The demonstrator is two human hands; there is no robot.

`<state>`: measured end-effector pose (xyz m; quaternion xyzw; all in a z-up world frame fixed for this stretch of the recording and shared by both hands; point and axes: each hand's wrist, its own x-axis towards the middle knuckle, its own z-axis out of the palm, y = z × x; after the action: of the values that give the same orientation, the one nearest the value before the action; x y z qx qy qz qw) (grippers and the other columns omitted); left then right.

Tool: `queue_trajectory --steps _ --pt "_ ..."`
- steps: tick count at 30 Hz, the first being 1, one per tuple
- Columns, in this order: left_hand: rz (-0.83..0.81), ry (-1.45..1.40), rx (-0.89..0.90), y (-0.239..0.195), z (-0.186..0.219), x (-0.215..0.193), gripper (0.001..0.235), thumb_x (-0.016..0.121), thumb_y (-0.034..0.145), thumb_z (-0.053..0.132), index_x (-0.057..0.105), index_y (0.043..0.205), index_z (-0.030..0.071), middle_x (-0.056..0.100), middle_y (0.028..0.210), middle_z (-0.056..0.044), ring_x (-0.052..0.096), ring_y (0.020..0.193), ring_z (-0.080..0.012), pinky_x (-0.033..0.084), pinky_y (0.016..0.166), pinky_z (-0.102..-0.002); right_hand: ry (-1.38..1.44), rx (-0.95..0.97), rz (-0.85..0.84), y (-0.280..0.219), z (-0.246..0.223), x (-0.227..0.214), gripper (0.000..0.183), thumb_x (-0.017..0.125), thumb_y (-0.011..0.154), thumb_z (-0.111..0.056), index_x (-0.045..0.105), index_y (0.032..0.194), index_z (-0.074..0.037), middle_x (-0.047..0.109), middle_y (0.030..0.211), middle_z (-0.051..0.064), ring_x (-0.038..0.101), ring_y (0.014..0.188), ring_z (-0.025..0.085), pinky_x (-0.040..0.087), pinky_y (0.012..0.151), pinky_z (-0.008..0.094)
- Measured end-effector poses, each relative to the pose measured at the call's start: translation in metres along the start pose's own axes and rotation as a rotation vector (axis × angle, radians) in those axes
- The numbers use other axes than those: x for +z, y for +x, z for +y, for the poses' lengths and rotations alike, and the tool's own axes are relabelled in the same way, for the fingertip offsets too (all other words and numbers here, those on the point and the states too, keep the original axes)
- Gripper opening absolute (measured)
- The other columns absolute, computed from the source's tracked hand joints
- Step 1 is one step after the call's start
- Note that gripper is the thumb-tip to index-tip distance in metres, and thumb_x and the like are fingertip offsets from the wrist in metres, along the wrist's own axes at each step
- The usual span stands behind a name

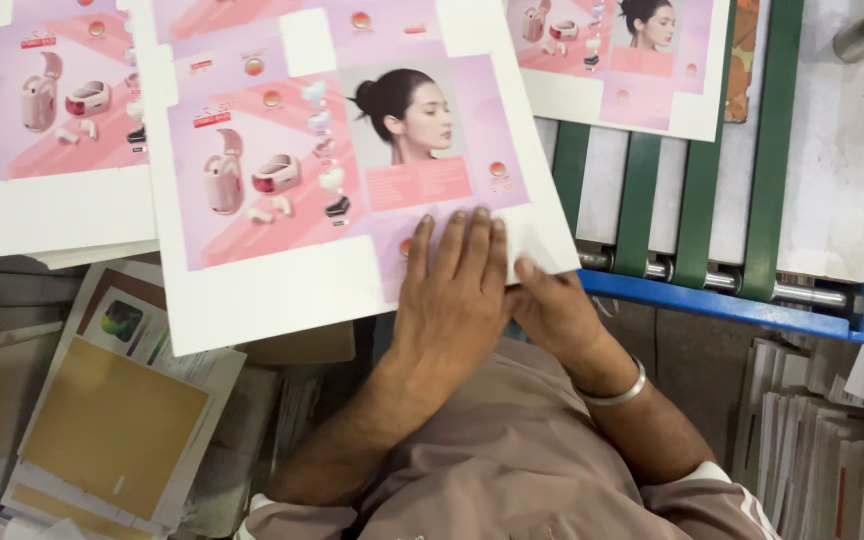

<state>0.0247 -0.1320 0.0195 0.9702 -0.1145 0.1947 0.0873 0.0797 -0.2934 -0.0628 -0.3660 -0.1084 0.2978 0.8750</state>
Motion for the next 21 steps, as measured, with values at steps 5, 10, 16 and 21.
queue_trajectory --steps 5,10,16,21 --pt "-0.165 -0.019 -0.056 -0.012 -0.022 -0.025 0.077 0.073 0.085 0.049 0.057 0.138 -0.005 0.056 0.144 -0.024 0.045 0.141 -0.0374 0.026 0.121 -0.061 -0.075 -0.153 0.481 0.007 -0.024 -0.029 0.048 0.058 0.1 -0.006 0.046 0.145 0.003 0.063 0.133 0.014 0.068 0.12 0.025 0.06 0.099 0.039" --pt "-0.073 0.132 -0.172 -0.017 -0.081 -0.045 0.078 0.072 0.087 0.05 0.056 0.141 -0.004 0.055 0.147 -0.023 0.044 0.143 -0.0385 0.026 0.119 -0.061 -0.185 -0.332 0.733 -0.007 -0.056 -0.1 0.044 0.056 0.097 0.004 0.051 0.141 0.004 0.065 0.131 0.015 0.07 0.118 0.027 0.063 0.099 0.039" --pt "-0.02 0.267 -0.137 -0.02 -0.125 -0.04 0.054 0.075 0.094 0.025 0.061 0.138 -0.003 0.063 0.14 -0.02 0.058 0.134 -0.0333 0.045 0.112 -0.049 -0.182 -0.538 0.904 -0.036 -0.059 -0.175 0.042 0.055 0.1 0.007 0.053 0.141 0.004 0.065 0.131 0.014 0.07 0.115 0.026 0.063 0.1 0.04" --pt "0.101 0.296 -0.082 -0.029 -0.125 -0.04 0.041 0.076 0.09 0.013 0.068 0.128 0.001 0.07 0.131 -0.015 0.066 0.124 -0.0298 0.054 0.104 -0.042 -0.253 -0.52 1.047 -0.065 -0.042 -0.2 0.038 0.053 0.099 0.004 0.055 0.137 0.003 0.067 0.128 0.013 0.072 0.112 0.026 0.065 0.095 0.039"
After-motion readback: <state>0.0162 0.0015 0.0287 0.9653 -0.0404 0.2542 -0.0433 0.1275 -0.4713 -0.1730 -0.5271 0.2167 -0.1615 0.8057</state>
